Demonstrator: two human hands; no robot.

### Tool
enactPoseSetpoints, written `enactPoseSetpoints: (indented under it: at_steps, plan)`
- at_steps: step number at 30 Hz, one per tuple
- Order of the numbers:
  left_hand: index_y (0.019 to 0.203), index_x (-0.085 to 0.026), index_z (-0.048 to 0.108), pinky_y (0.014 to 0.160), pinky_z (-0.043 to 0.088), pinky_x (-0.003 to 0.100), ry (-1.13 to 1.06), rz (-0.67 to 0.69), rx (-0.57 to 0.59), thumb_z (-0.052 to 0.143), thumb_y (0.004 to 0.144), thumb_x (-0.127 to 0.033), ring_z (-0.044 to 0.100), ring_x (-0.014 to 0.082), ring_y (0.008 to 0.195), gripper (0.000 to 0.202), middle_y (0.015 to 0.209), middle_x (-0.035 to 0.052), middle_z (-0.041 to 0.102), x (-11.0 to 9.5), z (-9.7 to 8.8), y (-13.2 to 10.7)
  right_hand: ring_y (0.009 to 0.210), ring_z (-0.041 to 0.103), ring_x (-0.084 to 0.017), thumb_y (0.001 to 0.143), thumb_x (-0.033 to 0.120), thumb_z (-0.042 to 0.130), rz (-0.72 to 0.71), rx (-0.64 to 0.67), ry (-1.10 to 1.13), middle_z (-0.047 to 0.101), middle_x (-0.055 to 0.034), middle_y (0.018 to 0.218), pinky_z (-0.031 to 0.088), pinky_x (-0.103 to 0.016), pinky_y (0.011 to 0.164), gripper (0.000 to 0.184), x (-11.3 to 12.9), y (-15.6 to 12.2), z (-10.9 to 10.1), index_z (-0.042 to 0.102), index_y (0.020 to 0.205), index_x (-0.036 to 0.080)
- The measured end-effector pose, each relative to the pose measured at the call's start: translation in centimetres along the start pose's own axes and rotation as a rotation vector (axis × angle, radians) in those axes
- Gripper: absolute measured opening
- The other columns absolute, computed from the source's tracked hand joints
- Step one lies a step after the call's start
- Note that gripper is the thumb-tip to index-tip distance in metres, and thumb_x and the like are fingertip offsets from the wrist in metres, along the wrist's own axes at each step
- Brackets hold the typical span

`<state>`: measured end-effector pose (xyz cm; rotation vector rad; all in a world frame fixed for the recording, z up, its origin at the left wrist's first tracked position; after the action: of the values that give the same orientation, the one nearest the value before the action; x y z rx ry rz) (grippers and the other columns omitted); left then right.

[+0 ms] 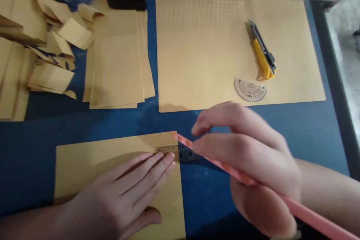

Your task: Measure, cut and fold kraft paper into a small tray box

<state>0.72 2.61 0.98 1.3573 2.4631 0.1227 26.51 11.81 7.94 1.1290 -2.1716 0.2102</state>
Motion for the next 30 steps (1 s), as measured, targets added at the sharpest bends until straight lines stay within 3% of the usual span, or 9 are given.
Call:
enactPoseSetpoints:
  at_steps: [6,10,14,18,24,30]
  plan:
    - [0.137,-0.004,0.066,0.126,0.031,0.043,0.035,0.009,0.031,0.063,0.099,-0.061,0.054,0.0305,0.139,0.068,0.148,0.0158,0.064,-0.2,0.0,0.0,0.099,0.077,-0.015,0.101,0.016,0.062,0.225,-0.112,0.463,0.077,-0.0096,0.109,0.063,-0.025,0.085,0.010,-0.1,5.2,5.0,0.070,0.106,0.014]
    - [0.137,-0.004,0.066,0.126,0.029,0.046,0.047,0.030,0.049,0.062,0.099,-0.063,0.051,0.0339,0.139,0.070,0.151,0.0155,0.062,-0.2,0.1,0.1,0.071,0.067,-0.010,0.084,0.003,0.066,0.261,-0.192,0.505,0.071,-0.0007,0.086,0.055,-0.021,0.064,0.016,-0.6,5.7,7.3,0.063,0.087,0.018]
    - [0.136,-0.006,0.067,0.121,0.034,0.046,0.035,0.037,0.049,0.061,0.098,-0.065,0.054,0.0330,0.132,0.070,0.147,0.0144,0.065,-0.2,0.3,-0.1,0.072,0.063,-0.010,0.080,0.001,0.061,0.177,-0.177,0.479,0.066,-0.0001,0.082,0.054,-0.022,0.064,0.018,-0.3,5.7,7.6,0.059,0.083,0.019]
    - [0.132,-0.009,0.070,0.121,0.034,0.043,0.023,0.013,0.053,0.060,0.100,-0.063,0.056,0.0305,0.132,0.063,0.144,0.0121,0.067,-0.4,0.4,-0.2,0.072,0.063,-0.009,0.081,0.002,0.062,0.181,-0.151,0.396,0.067,-0.0005,0.083,0.052,-0.019,0.062,0.019,0.1,5.7,7.6,0.056,0.078,0.020]
    - [0.132,-0.005,0.069,0.124,0.032,0.045,0.011,-0.009,0.036,0.053,0.104,-0.051,0.059,0.0308,0.129,0.056,0.139,0.0143,0.070,-0.5,0.2,0.0,0.069,0.063,-0.008,0.085,0.001,0.060,0.119,-0.115,0.371,0.067,-0.0010,0.083,0.050,-0.017,0.058,0.025,0.2,5.5,8.0,0.051,0.072,0.021]
    - [0.138,-0.002,0.065,0.120,0.034,0.046,0.038,0.012,0.038,0.054,0.104,-0.055,0.055,0.0326,0.130,0.064,0.143,0.0152,0.068,-0.5,0.4,-0.2,0.067,0.062,-0.007,0.085,0.001,0.061,0.113,-0.128,0.340,0.065,-0.0007,0.082,0.049,-0.016,0.056,0.028,-0.2,5.5,8.1,0.048,0.070,0.021]
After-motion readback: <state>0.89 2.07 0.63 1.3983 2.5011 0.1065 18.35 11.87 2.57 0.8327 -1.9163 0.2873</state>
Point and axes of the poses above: each hand's wrist, its own y-axis towards the middle knuckle, its own z-axis out of the palm, x = y × z, the point moved 3 cm from there along y, towards the middle knuckle
